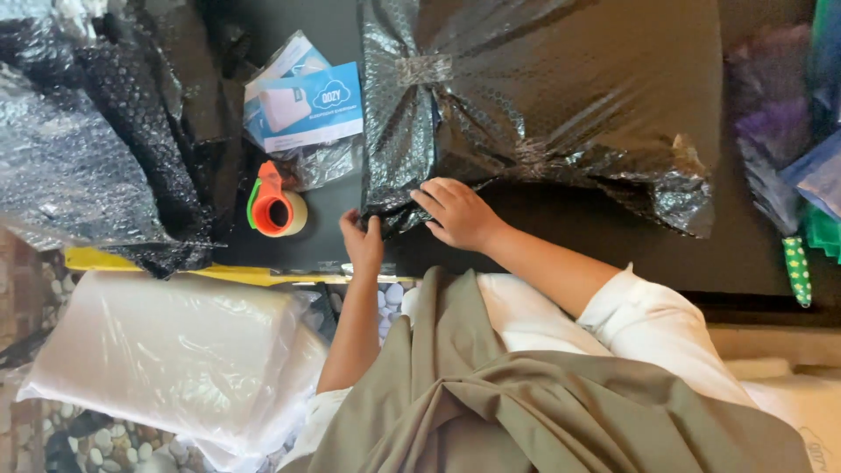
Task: The person wraps a large item in black bubble wrap on a table, using a tape dispenser to apply clear tape to seal the package. They smooth the wrap, cut tape, and fold edges to secure the bundle.
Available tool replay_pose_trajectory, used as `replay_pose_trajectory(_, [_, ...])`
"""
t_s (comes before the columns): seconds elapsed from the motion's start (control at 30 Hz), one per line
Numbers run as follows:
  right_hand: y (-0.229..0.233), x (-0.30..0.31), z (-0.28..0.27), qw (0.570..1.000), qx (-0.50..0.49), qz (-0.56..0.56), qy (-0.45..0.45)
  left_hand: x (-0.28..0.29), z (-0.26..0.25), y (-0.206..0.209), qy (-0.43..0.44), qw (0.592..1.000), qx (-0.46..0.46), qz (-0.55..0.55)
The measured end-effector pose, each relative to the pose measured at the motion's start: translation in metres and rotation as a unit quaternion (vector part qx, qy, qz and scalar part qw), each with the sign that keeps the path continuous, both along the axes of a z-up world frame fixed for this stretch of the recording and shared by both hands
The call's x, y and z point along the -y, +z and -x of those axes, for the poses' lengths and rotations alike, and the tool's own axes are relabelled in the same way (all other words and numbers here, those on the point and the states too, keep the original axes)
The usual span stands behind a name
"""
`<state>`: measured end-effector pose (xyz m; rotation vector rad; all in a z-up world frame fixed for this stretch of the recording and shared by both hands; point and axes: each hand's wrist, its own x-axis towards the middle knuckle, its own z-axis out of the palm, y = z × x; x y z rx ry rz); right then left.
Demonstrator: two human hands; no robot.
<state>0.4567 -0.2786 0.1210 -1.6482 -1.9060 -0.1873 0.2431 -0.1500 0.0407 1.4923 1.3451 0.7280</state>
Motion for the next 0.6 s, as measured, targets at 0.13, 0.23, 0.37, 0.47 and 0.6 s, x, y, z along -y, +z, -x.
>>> replay_pose_trajectory(0.13, [-0.053, -0.028, -0.001, 0.995, 0.086, 0.058, -0.011, -0.001, 0.002, -0.010, -0.009, 0.998, -0.068, -0.007])
replay_pose_trajectory(0.23, [-0.052, -0.024, 0.003, 0.993, 0.102, 0.051, -0.023, 0.011, -0.005, 0.022, -0.031, 0.987, -0.115, -0.104])
replay_pose_trajectory(0.37, [0.006, -0.011, 0.001, 0.994, -0.089, 0.054, -0.038, 0.006, -0.023, 0.074, -0.123, 0.931, -0.045, -0.340])
replay_pose_trajectory(0.47, [0.035, -0.013, -0.021, 0.990, -0.078, -0.022, -0.119, 0.000, -0.043, 0.070, -0.207, 0.845, -0.109, -0.481])
replay_pose_trajectory(0.6, [0.007, -0.009, -0.047, 0.982, -0.005, 0.058, -0.178, 0.003, -0.066, 0.050, -0.224, 0.788, -0.164, -0.549])
